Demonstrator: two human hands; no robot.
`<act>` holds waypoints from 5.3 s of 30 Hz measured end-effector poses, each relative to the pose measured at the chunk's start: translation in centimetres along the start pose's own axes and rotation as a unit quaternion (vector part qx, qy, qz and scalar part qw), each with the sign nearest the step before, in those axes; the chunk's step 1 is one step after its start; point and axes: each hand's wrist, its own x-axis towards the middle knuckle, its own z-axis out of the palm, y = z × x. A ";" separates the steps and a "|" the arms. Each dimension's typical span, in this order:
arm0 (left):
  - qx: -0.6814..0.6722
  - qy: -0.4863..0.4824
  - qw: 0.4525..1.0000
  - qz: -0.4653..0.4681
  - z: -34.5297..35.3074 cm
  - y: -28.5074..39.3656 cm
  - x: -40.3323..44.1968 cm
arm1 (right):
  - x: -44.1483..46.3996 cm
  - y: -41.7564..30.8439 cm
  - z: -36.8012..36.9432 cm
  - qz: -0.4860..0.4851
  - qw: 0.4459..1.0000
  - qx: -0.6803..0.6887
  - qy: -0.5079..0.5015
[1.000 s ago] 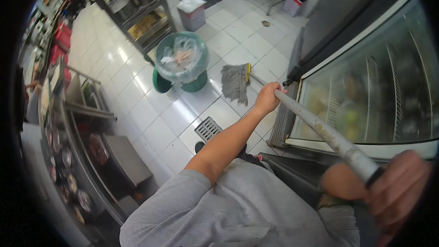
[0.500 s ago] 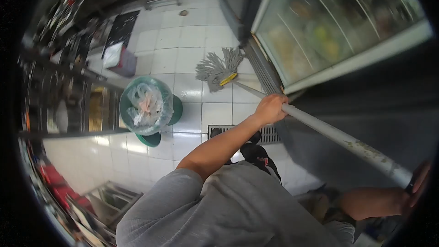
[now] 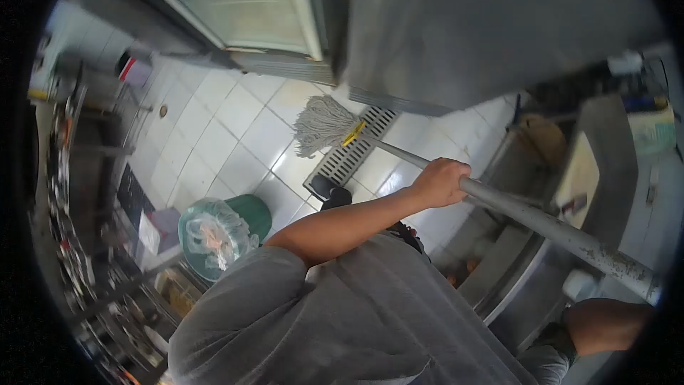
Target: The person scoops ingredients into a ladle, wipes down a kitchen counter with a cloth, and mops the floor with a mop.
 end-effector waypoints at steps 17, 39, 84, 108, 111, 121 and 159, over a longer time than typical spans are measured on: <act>-0.165 -0.470 0.862 0.091 16.8 12.1 -8.9 | -19.7 -24.3 5.2 -0.212 0.678 -0.647 0.276; 0.259 0.073 0.928 -0.260 -35.6 -11.8 -44.3 | -20.8 21.8 27.8 0.147 0.968 0.002 -0.203; 0.242 0.452 0.798 -0.319 -56.5 -15.6 -31.8 | 19.4 52.8 47.0 0.137 0.855 0.356 -0.353; 0.346 0.289 0.639 -0.623 -82.2 -31.9 -58.8 | -0.2 68.7 68.3 0.260 0.855 0.062 -0.444; 0.370 0.305 0.714 -0.510 -81.0 -30.3 -51.2 | 6.1 67.2 64.4 0.213 0.883 0.064 -0.414; 0.159 0.306 0.919 -0.193 -72.0 -20.2 -22.4 | 25.7 48.5 58.1 0.031 0.849 0.263 -0.456; 0.244 0.579 0.666 -0.402 -67.3 -16.0 -37.4 | 28.3 63.3 67.9 0.148 0.656 0.519 -0.528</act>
